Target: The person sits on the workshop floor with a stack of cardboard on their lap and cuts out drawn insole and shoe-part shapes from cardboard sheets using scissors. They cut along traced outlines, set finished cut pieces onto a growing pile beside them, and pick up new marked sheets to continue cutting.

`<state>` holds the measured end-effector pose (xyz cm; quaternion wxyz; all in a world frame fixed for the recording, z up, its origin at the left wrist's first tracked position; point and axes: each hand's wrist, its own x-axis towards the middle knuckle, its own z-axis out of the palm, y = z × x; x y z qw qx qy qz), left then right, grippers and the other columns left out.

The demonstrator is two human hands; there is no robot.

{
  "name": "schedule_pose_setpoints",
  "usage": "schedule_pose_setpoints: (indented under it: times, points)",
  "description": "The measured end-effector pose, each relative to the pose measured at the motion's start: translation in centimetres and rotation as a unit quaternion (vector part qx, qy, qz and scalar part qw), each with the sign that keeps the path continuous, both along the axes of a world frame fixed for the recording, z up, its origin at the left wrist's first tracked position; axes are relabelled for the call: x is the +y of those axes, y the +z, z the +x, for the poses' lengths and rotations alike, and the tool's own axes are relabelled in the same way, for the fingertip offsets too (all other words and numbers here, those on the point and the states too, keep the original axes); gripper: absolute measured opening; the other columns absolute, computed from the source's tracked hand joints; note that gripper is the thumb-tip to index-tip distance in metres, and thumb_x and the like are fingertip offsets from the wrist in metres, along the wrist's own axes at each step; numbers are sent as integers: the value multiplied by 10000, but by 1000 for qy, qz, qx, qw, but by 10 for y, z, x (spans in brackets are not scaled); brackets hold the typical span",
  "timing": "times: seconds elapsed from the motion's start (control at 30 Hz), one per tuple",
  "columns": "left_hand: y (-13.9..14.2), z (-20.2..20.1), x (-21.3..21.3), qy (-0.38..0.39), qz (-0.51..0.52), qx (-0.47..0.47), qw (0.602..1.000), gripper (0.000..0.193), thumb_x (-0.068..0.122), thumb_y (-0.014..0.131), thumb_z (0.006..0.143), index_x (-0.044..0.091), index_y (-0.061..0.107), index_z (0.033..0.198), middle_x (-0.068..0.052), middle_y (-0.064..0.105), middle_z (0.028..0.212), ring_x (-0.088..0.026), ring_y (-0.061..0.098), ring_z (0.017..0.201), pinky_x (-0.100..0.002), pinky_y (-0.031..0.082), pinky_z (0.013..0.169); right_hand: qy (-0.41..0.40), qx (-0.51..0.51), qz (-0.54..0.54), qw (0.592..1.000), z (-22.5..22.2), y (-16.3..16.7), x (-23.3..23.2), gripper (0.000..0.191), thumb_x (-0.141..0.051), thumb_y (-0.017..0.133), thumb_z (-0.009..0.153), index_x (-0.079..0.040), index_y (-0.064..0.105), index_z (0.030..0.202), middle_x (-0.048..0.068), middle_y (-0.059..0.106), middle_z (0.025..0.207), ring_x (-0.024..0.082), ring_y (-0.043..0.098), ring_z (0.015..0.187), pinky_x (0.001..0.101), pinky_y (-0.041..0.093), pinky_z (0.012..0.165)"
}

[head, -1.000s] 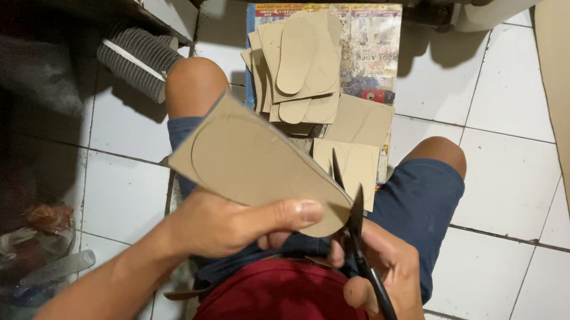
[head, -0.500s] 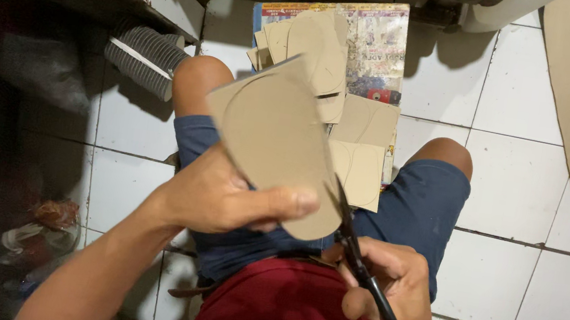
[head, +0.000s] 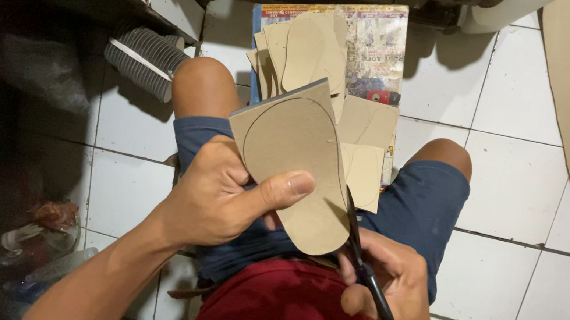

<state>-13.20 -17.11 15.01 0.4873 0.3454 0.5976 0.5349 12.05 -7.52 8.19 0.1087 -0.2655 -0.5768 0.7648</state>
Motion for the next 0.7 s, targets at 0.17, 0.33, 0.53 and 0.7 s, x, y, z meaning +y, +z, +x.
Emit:
schedule_pose_setpoints:
  times: [0.17,0.33,0.53,0.7]
  points:
    - [2,7,0,2,6,-24,1000,246,194,667,1016,-42,740,1008,-55,740,827,-75,665,644,-222,550,511,3,-116,64,991,8,-7,-3,270,-137,896,773,71,800,915,34,572,670,111,483,613,265,405,537]
    - [3,17,-5,-23,-37,-10,999,248,182,678,1002,-46,763,958,-39,739,741,-64,625,565,-221,517,484,-7,-37,58,998,-4,7,-1,281,-61,755,797,61,701,1044,27,678,887,82,612,805,249,489,703]
    - [5,35,-4,25,5,-75,997,234,163,667,1034,-56,742,1004,-48,752,833,-62,652,698,-222,520,567,-50,-54,117,990,-5,8,-6,197,-94,802,780,52,702,866,27,677,699,77,602,635,238,470,582]
    - [4,34,-1,61,-5,-104,993,228,159,651,1019,-55,724,1050,-47,757,864,-71,681,734,-231,554,629,-52,-16,123,991,3,1,-6,201,-117,817,802,56,717,822,33,713,661,78,624,585,233,480,528]
